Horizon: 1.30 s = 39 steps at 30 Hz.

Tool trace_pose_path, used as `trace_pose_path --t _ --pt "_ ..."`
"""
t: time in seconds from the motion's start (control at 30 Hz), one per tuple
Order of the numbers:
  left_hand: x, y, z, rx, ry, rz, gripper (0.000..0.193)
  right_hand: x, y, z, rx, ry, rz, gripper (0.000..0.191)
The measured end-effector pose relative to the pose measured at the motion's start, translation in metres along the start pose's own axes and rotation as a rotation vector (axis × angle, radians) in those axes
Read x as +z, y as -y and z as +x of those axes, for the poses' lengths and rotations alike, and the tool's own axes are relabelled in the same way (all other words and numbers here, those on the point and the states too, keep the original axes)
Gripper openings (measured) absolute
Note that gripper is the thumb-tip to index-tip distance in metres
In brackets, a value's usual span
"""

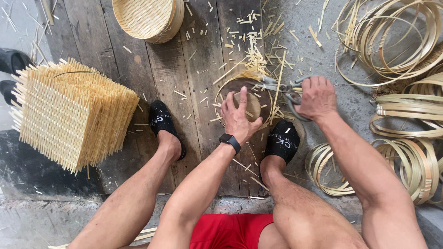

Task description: The person sits on the workshop floor and trims the overhanging edges of a square woven bamboo panel with scissors, working the panel over a round wooden form. They rotate the panel, press it against the form, cut off excess strips, and set trimmed panels onto a stack of finished panels.

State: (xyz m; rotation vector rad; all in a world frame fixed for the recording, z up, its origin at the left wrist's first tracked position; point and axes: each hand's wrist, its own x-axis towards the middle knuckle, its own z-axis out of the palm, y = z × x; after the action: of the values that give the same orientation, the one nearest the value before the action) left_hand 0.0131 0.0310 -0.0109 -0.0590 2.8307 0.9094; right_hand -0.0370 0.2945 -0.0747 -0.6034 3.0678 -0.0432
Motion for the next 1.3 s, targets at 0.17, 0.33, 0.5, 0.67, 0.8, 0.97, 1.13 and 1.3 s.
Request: trace_pose_path --t 0.17,0.33,0.5,0.67,0.8,0.97,1.13,1.3 --pt "-0.008 0.011 0.005 0.144 0.115 0.074 0.116 0.006 0.006 0.004 0.028 0.093 -0.033 0.029" --pt "-0.016 0.011 0.011 0.21 0.179 0.084 0.116 -0.005 -0.009 -0.003 0.031 0.072 0.048 0.028" --pt "-0.027 0.01 0.019 0.313 0.374 0.17 0.116 -0.002 0.004 0.006 -0.042 -0.211 0.054 0.037" --pt "-0.033 0.008 0.016 0.234 0.355 0.13 0.116 0.001 -0.015 0.0 0.023 0.194 0.023 0.023" --pt "-0.023 0.003 0.005 0.117 0.178 0.076 0.114 -0.005 -0.011 -0.004 0.017 0.023 0.059 0.031" --pt "-0.024 0.013 0.009 0.252 0.278 0.08 0.105 -0.002 0.003 0.009 -0.036 -0.06 0.016 0.044" --pt "-0.039 0.018 0.017 0.349 0.381 0.147 0.105 0.011 -0.022 0.004 0.141 0.544 0.086 0.033" --pt "-0.042 0.015 0.016 0.327 0.388 0.116 0.104 0.007 -0.029 -0.008 0.181 0.079 0.153 0.053"
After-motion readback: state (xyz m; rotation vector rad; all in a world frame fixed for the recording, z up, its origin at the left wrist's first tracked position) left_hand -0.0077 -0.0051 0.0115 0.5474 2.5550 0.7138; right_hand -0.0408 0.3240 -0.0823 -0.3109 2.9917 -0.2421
